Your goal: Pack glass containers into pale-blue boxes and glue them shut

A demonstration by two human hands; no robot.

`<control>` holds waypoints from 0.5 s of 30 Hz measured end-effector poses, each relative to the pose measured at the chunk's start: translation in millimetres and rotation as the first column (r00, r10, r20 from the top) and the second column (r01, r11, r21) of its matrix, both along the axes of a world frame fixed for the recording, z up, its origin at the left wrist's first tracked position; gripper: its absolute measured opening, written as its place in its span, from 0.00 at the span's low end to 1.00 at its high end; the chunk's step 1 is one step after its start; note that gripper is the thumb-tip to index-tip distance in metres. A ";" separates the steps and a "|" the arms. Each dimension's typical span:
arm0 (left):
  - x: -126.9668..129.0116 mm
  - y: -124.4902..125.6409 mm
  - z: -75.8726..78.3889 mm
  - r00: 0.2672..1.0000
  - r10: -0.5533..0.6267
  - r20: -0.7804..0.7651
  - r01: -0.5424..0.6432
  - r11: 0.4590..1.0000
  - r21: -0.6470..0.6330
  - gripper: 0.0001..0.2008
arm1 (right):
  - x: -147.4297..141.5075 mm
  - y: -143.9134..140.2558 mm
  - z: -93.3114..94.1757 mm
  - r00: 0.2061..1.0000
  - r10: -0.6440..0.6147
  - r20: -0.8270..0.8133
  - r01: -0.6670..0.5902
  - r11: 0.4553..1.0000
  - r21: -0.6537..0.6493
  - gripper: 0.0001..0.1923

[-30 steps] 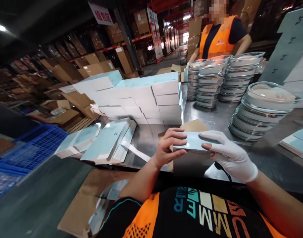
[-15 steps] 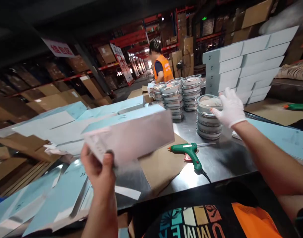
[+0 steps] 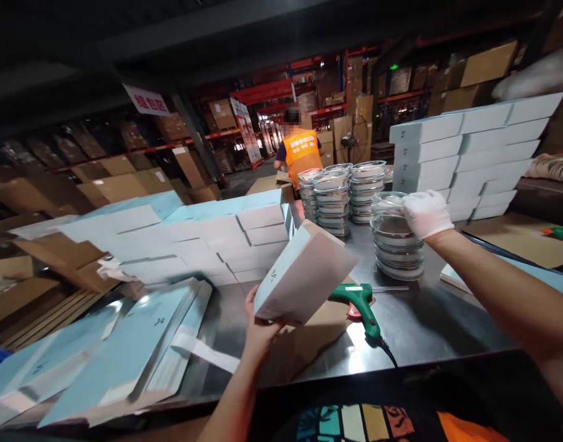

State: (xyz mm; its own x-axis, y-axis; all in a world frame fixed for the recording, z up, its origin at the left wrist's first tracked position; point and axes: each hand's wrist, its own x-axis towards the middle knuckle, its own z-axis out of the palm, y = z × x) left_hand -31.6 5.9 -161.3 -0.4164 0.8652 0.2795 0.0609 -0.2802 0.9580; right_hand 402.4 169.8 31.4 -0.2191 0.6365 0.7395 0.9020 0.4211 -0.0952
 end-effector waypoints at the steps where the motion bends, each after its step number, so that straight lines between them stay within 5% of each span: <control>1: 1.0 1.7 -4.2 1.000 0.007 -0.016 -0.007 1.000 -0.006 0.56 | -3.4 0.3 2.8 1.000 -0.014 0.000 0.014 1.000 0.007 0.15; 7: 9.6 6.3 -23.3 1.000 -0.006 0.011 0.006 1.000 0.010 0.52 | -24.6 -23.2 32.0 0.982 -0.103 -0.158 0.114 0.992 0.061 0.18; 10: 11.7 7.8 -28.7 0.998 0.031 0.045 -0.033 0.999 0.027 0.52 | -42.4 -61.0 43.0 0.934 0.127 -0.335 -0.183 0.973 -0.142 0.25; 12: 12.1 8.1 -33.8 0.998 0.053 0.032 -0.055 0.998 0.037 0.54 | -58.8 -86.9 44.7 0.879 0.317 -0.356 -0.432 0.845 -0.315 0.35; 13: 12.4 7.4 -37.2 0.999 0.039 0.013 -0.040 0.999 0.035 0.55 | -67.5 -97.9 43.7 0.864 0.384 -0.326 -0.490 0.789 -0.371 0.39; 15: 13.3 4.5 -45.4 0.999 -0.026 -0.039 0.026 1.000 -0.005 0.55 | -83.3 -113.4 38.8 0.872 0.432 -0.232 -0.490 0.787 -0.375 0.43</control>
